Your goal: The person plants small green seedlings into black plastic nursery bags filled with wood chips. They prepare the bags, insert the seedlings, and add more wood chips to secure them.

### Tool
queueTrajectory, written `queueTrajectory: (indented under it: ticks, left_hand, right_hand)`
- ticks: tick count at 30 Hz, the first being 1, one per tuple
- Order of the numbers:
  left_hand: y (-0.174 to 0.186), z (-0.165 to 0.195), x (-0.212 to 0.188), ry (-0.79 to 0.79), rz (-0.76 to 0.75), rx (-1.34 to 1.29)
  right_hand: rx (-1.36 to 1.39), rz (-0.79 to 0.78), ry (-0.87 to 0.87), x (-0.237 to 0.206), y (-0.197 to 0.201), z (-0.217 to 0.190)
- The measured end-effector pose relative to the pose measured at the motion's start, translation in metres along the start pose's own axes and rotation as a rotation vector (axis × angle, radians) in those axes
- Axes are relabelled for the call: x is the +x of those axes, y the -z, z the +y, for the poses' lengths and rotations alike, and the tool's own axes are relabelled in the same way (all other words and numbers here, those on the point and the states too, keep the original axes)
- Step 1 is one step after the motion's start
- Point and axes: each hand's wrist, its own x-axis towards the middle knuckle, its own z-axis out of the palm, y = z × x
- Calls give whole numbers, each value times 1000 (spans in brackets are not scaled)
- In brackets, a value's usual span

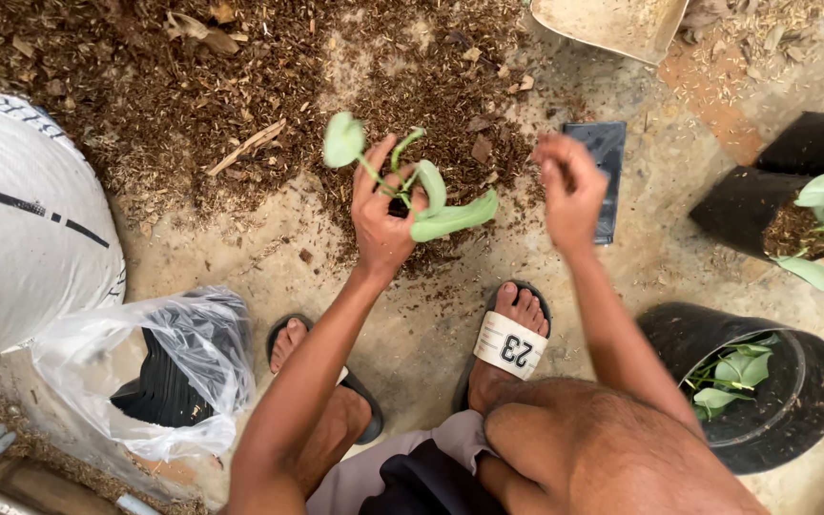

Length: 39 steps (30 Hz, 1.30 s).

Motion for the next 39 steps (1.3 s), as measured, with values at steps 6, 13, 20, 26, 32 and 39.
queueTrajectory:
  ticks: [6, 13, 20, 26, 32, 39]
  left_hand:
    - [-2, 22, 7, 6, 4, 13]
    - [7, 29, 16, -45, -76, 132]
    - [2, 23, 13, -5, -79, 108]
    - [4, 19, 16, -82, -144, 231]
    - [-1, 29, 15, -150, -342, 526]
    - [17, 40, 13, -162, -460, 659]
  right_hand:
    - [-78, -217, 290, -122, -35, -12]
    - [-283, -253, 395, -80, -64, -20]
    - [-442, -231, 410, -77, -62, -41]
    - [-259, -220, 484, -63, -46, -56]
    - [-540, -254, 465, -47, -49, -57]
    - [6, -280, 341, -55, -18, -16]
